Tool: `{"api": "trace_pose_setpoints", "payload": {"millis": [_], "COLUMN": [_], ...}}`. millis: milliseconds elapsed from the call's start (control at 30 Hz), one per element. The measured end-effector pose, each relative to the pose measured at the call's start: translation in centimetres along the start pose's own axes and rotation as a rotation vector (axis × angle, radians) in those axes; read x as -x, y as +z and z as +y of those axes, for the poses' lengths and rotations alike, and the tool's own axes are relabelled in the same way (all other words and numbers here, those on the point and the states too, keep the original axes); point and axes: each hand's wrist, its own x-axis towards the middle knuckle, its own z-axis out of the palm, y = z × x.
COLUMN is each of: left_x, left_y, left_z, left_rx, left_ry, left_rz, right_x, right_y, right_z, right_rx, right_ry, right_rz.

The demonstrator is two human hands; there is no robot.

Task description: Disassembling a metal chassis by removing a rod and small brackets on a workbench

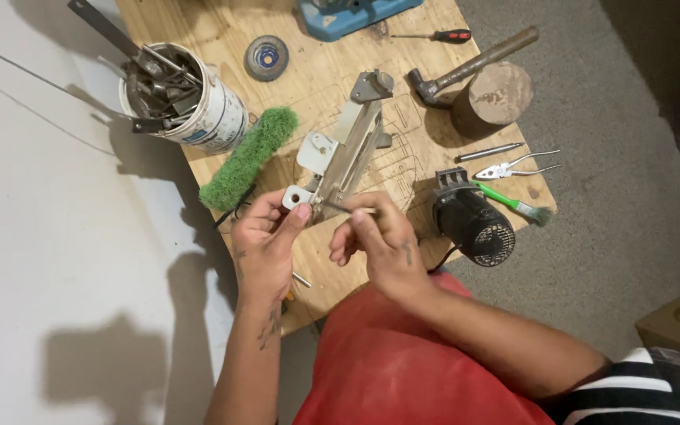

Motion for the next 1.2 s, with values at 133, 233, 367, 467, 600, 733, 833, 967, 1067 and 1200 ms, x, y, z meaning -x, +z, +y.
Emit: {"api": "trace_pose_setpoints", "payload": {"millis": [133,233,367,467,600,733,833,967,1067,1200], "left_x": [0.3,-0.6,-0.8,-1.0,-1.2,-1.1,-1.3,-1.7,-1.5,-0.9], "left_y": [0.1,0.1,-0.4,-0.7,-0.7,-0.5,-0.6,-1.3,-1.0,-0.3], "left_z": [0.3,0.4,0.1,-0.2,0.3,0.4,-0.3,-1.5,-1.1,-0.5], "left_rx": [0.002,0.009,0.024,0.016,0.033,0.063,0.093,0.139,0.11,0.057], "left_ry": [0.0,-0.006,0.005,0.008,0.001,-0.01,-0.015,-0.004,0.006,-0.013], "left_rz": [0.033,0.032,0.031,0.016,-0.011,-0.029,-0.051,-0.112,-0.121,-0.101], "right_x": [0.6,0.4,0.6,-0.1,-1.7,-2.1,-2.5,-3.2,-3.1,-2.4], "right_y": [-0.4,-0.6,-1.3,-1.0,0.6,1.3,1.7,2.3,2.6,2.6], "right_z": [0.2,-1.9,-0.3,0.3,-1.4,-0.9,-1.0,-1.6,-2.1,-1.7], "right_rx": [0.1,0.239,0.09,0.108,0.098,0.105,0.278,0.258,0.23,0.185], "right_ry": [-0.235,-0.194,-0.01,-0.042,0.194,0.216,0.16,0.199,0.231,0.283], "right_rz": [0.101,0.151,0.046,0.008,-0.009,-0.039,-0.116,-0.124,-0.08,-0.01]}}
